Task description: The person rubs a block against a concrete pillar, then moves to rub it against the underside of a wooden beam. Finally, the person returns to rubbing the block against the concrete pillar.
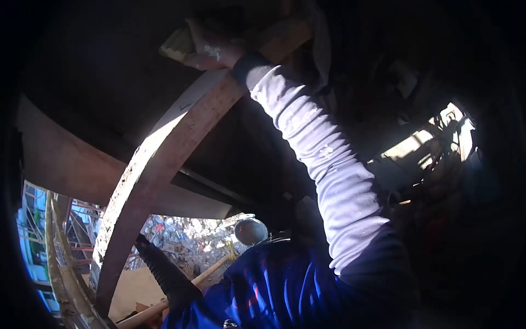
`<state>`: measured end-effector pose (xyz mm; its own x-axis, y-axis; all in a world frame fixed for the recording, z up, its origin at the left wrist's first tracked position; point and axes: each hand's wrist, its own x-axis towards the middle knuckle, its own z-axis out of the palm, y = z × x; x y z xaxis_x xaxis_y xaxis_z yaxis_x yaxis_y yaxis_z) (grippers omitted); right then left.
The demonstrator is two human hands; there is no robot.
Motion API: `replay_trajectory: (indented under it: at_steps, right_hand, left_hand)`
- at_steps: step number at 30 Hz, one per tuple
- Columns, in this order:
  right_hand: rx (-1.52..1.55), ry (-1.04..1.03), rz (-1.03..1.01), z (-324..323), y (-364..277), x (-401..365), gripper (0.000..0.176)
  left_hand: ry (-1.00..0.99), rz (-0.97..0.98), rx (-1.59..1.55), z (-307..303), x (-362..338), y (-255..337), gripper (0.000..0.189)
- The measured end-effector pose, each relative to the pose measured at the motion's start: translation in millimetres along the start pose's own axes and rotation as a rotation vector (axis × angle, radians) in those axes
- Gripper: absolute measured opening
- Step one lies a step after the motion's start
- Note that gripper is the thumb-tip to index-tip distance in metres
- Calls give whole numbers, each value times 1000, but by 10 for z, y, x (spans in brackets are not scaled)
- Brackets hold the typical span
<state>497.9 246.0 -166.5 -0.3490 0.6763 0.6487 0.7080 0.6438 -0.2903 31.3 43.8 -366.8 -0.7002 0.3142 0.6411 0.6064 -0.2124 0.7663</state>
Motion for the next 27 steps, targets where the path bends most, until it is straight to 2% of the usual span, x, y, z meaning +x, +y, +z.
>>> replay_trajectory:
  at_steps: [2, 3, 5, 8, 10, 11, 14, 15, 17, 19, 22, 23, 26, 27]
  right_hand:
    - [-17, 46, -24, 28, 10, -1, 91]
    - [3, 43, 10, 30, 4, -11, 91]
    - [52, 34, 67, 33, -38, -28, 91]
    - [78, 22, 67, 77, 21, -14, 90]
    - [79, 37, 61, 56, 10, -39, 90]
    - [85, 45, 57, 60, 1, -45, 90]
    - [84, 127, 23, 179, 38, -32, 90]
    - [88, 123, 30, 192, 38, -24, 90]
    - [102, 114, 51, 194, 19, -23, 90]
    - [116, 104, 81, 145, -17, -10, 84]
    - [82, 181, 88, 206, -11, 14, 77]
    - [65, 216, 81, 248, -21, 9, 75]
    - [60, 111, 93, 147, -45, 27, 84]
    - [70, 113, 96, 93, -59, 5, 83]
  left_hand:
    - [32, -21, 170, -217, -425, -243, 64]
    - [-13, -44, 253, -351, -708, -340, 63]
    - [-231, -107, 381, -609, -1291, -484, 61]
    - [-939, -213, 341, -819, -1824, -137, 59]
    - [-1406, -203, 275, -705, -1719, 822, 49]
    - [-1431, -259, -18, -693, -1660, 1003, 61]
    - [-1222, -69, -258, -810, -1306, 2170, 80]
    - [-1150, 50, -330, -917, -1190, 2201, 89]
    - [-1061, 259, -364, -1626, -530, 1650, 89]
    - [-950, 370, -167, -1962, -116, 1469, 77]
    - [-620, 415, 291, -1276, -99, 2682, 62]
    - [-499, 419, 440, -1168, -120, 2881, 58]
    - [-551, 351, 482, -992, 91, 2581, 41]
    - [-630, 298, 441, -1015, 206, 2329, 42]
